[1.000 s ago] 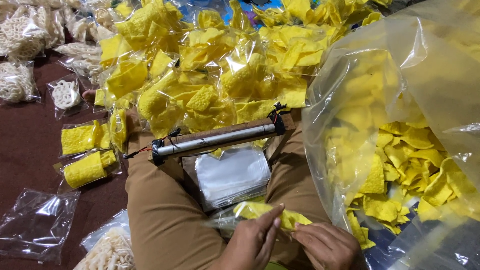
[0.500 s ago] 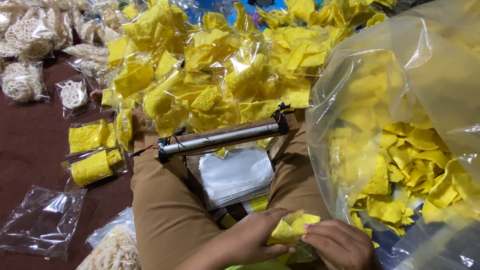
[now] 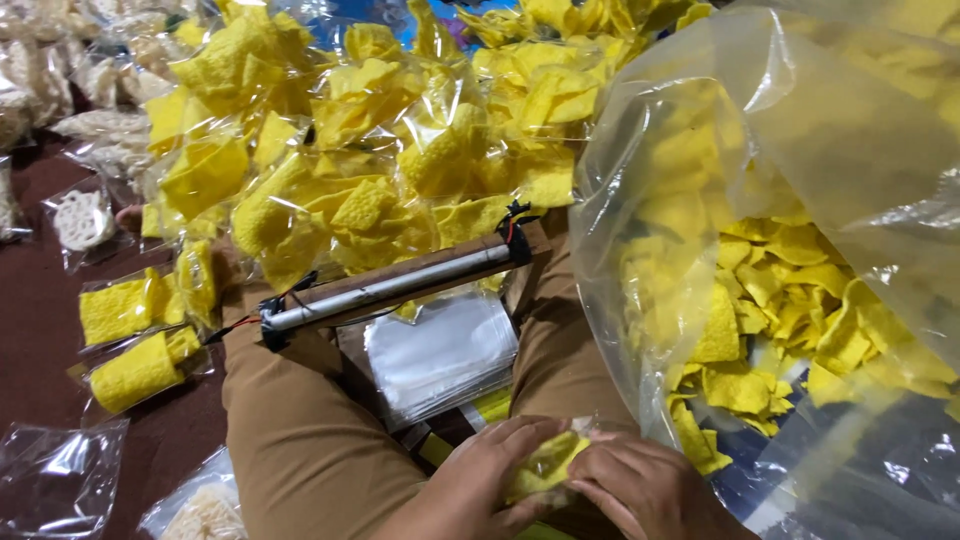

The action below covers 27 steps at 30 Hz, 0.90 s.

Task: Manually placing individual yellow snacks into plastic bags and sealing them with a heat sealer while sitting on the floor.

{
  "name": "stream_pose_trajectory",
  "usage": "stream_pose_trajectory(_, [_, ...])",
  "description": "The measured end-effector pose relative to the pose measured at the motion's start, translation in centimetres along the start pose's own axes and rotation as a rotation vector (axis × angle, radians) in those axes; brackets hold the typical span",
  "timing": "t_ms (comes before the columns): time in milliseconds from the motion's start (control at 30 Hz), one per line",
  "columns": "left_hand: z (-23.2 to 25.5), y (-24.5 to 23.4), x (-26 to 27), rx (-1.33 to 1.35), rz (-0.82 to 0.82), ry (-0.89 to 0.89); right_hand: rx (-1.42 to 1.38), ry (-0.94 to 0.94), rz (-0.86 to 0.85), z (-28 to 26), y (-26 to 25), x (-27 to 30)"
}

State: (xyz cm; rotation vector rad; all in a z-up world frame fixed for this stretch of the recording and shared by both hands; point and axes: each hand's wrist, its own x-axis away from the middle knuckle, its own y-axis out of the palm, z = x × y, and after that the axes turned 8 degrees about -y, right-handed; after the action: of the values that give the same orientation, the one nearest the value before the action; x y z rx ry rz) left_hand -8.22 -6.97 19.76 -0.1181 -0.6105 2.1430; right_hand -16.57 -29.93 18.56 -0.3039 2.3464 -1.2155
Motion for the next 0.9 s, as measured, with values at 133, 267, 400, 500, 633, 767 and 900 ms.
stream_pose_trajectory(133, [1.2, -0.9, 0.0, 0.016, -0.061, 0.092, -0.210, -0.009, -0.062, 0.3, -0.2, 0.4])
stream_pose_trajectory(267, [1.3, -2.4, 0.3, 0.034, -0.236, -0.206, -0.286, 0.122, -0.166, 0.5, -0.4, 1.2])
stream_pose_trajectory(400, [-1.1, -1.8, 0.9, -0.019, -0.320, -0.262, -0.419, 0.184, -0.310, -0.4, -1.2, 0.7])
stream_pose_trajectory(500, [-2.6, 0.0, 0.7, -0.117, -0.341, -0.273, -0.455, 0.324, -0.421, -0.2, -0.2, 1.7])
stream_pose_trajectory(633, [0.6, -1.2, -0.1, -0.088, -0.254, -0.360, -0.617, 0.309, -0.234, 3.4, -1.1, 4.0])
stream_pose_trajectory(767, [2.2, -2.4, -0.7, 0.105, -0.104, -0.569, -0.133, 0.778, 0.166, 13.3, -3.4, 7.2])
stream_pose_trajectory(900, [-0.5, -1.0, 0.1, 0.119, 0.286, -0.255, 0.608, 1.006, -0.521, 23.7, 0.3, 16.1])
